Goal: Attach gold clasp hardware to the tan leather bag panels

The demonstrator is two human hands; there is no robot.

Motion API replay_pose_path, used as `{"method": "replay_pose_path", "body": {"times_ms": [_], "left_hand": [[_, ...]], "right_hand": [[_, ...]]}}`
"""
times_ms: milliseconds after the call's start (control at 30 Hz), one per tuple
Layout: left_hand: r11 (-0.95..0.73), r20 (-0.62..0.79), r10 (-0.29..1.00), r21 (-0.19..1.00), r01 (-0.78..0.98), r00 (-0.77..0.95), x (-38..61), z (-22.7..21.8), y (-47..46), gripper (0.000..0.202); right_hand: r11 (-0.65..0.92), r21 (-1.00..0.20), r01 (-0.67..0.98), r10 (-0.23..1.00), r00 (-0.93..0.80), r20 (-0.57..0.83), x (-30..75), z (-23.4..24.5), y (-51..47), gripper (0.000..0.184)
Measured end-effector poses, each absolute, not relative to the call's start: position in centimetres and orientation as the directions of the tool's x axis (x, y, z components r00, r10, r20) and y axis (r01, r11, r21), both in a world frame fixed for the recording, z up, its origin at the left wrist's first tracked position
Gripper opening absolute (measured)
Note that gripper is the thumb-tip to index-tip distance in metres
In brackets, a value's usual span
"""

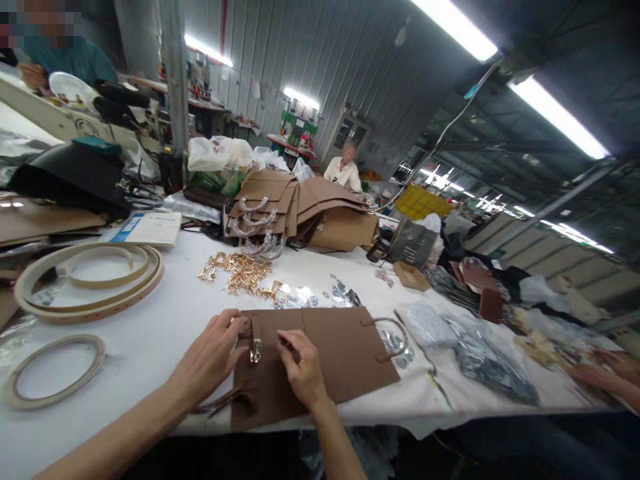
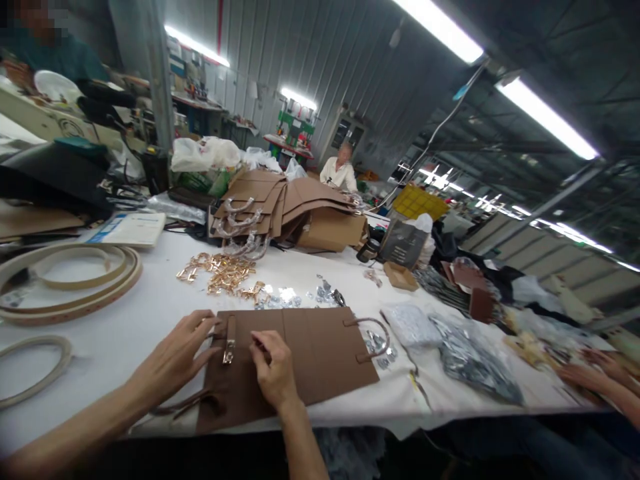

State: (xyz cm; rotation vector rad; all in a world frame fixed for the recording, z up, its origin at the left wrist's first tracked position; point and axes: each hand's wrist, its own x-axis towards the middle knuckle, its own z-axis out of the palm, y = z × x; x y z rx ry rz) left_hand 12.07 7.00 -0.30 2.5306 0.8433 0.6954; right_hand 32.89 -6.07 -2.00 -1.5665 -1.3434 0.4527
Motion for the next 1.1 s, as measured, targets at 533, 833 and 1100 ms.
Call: {"method": "replay_pose_path", "body": {"times_ms": [533, 833, 1100], "left_hand": [[-0.651, 0.45, 0.744, 0.654, 0.386, 0.493, 5.8, -6.7, 1.2, 0.028], [-0.596, 0.35, 0.78, 0.668, 0.446, 0.52, 6.7, -2.9, 1.9, 0.032], [-0.683, 0.111, 0.589, 0.598, 0.419, 0.801, 14.6, -1.3, 11.1, 0.045]], "right_hand": [[-0.067, -0.613, 0.787, 0.99, 0.128, 0.055, 43.6, -1.3, 7.9, 0.022], [-0.04, -0.761, 0.647, 0.934, 0.295, 0.201, 42.3, -0.3, 4.7, 0.018], [-0.037, -0.999, 0.027, 0.906, 0.422, -0.022, 35.6, 0.2, -2.2, 0.04]]}}
